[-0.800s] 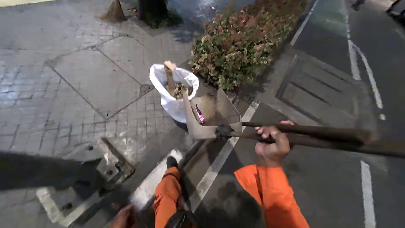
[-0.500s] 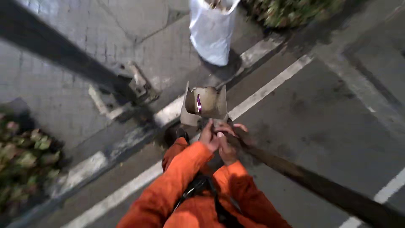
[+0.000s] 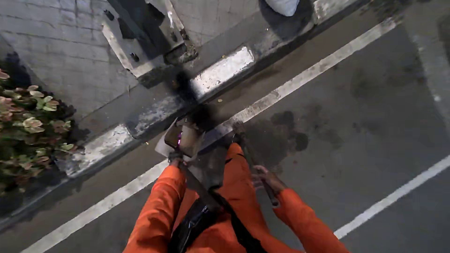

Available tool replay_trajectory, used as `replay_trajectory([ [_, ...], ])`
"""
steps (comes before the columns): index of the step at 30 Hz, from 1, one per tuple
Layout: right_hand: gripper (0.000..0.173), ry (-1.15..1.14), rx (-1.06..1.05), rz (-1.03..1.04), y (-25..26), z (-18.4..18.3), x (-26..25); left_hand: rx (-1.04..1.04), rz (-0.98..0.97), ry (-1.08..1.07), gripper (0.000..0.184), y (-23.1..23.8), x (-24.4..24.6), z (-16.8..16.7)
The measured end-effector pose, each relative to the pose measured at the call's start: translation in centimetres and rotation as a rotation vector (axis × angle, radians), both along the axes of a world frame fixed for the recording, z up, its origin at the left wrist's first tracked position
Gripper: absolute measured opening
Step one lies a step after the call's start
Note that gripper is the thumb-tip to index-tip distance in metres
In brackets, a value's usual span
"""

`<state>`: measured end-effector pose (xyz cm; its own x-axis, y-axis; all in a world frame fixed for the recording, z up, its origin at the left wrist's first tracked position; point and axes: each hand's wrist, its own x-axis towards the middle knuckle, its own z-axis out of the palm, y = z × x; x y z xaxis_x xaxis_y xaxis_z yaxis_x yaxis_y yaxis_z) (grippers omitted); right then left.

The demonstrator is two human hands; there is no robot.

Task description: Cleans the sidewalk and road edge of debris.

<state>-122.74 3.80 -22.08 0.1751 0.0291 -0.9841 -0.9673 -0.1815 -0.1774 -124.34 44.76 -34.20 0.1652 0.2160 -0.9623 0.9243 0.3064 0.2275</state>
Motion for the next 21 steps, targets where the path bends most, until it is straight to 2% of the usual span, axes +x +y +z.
replay_trajectory([
  [2,0.073,0.093,-0.179,-0.015,5.3,-3.7,-3.0,-0.009,0.058,0.026,0.015,5.3,-3.0,-1.9],
  [3,0.068,0.117,-0.258,0.007,8.0,-5.5,-4.2,-0.001,0.041,0.069,0.017,7.8,-4.0,-2.5],
  [4,0.056,0.119,-0.338,0.081,10.9,-7.0,-4.9,-0.004,0.000,0.106,0.017,10.1,-5.0,-2.8],
  [6,0.056,0.108,-0.403,0.387,17.0,-9.0,-5.6,-0.009,0.029,0.164,0.020,14.8,-7.1,-2.5],
  [8,0.070,0.027,-0.395,0.695,23.6,-10.8,-7.7,-0.063,0.165,0.215,0.018,19.1,-8.6,-1.1],
  [10,0.067,-0.071,-0.364,0.850,30.2,-12.1,-9.6,-0.136,0.297,0.232,0.019,21.1,-7.7,0.5],
  [12,0.065,0.015,-0.163,1.042,35.0,-10.5,-9.5,-0.156,0.324,0.234,0.021,21.6,-6.9,0.3],
  [14,0.070,-0.003,-0.119,0.923,36.0,-9.3,-9.8,-0.129,0.289,0.233,0.017,21.3,-6.6,-0.8],
  [17,0.072,-0.064,-0.071,0.783,32.9,-7.3,-11.1,-0.135,0.287,0.207,0.017,22.0,-7.4,-2.5],
  [19,0.066,-0.102,-0.134,0.702,31.2,-4.9,-11.9,-0.162,0.345,0.196,0.018,23.2,-8.2,-2.5],
  [21,0.063,-0.127,-0.270,0.588,28.9,-4.0,-11.7,-0.204,0.414,0.191,0.021,24.5,-10.0,-1.9],
])
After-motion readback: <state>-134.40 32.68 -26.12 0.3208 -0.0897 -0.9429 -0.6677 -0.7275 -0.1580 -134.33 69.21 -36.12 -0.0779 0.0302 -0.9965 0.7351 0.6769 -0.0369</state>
